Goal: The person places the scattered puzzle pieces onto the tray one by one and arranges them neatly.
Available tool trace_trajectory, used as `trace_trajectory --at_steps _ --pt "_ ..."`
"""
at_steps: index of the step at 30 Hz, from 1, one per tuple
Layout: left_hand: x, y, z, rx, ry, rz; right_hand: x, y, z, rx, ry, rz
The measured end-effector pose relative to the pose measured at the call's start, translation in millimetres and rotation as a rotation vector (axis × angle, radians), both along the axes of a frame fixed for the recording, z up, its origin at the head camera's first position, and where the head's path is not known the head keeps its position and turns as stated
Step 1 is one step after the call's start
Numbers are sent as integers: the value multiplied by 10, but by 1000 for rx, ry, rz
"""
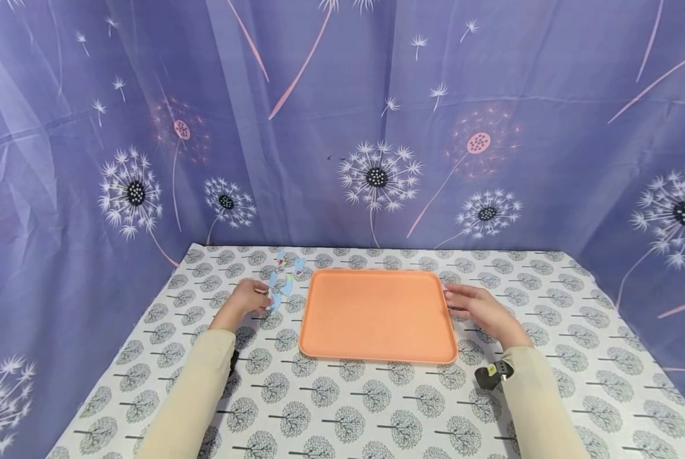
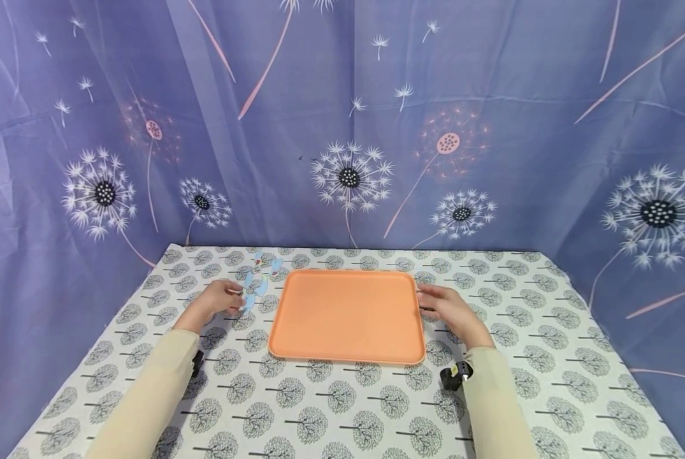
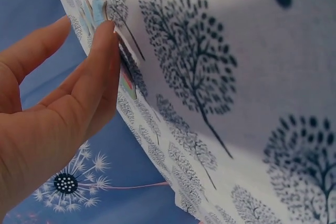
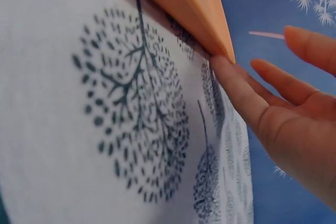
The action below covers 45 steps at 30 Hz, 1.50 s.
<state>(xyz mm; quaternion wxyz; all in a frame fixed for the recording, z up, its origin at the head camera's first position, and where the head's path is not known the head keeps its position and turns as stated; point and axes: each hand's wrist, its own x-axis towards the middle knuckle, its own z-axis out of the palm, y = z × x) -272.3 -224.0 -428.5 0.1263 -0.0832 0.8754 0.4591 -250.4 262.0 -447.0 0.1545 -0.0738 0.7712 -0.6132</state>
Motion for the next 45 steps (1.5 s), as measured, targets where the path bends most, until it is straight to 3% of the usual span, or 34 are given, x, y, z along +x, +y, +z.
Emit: trace_trajectory --at_steps 5,7,8,10,14,15,16,25,34,38,45 --pt "-42 -8 -55 5 -21 8 -31 28 -42 -14 -28 -4" --pt "-92 -33 -113 8 -27 4 -46 32 -55 -26 -42 -6" --pt "-173 -106 -239 36 -8 -21 -53 33 -60 -26 -47 -6" --pt "-201 -117 -268 32 -12 -34 -66 38 -71 -28 -58 -6" --pt "-163 -71 -207 -15 -6 -38 -98 57 -95 -6 -71 -5" --pt "-98 3 -96 -51 -25 -15 -105 61 -101 -6 -75 -7" --pt "-93 15 -83 -67 -22 -13 -113 63 -108 -3 -74 -7" --pt "-95 37 -125 -164 16 6 -143 81 -157 19 -97 -17" --pt "-90 19 -148 -168 51 -13 -155 94 -188 2 -101 -19" --pt "-86 -8 -174 -137 70 -25 -157 94 -192 1 -101 -22" --pt "-89 -75 -206 67 54 39 -147 86 -196 6 -105 -18"
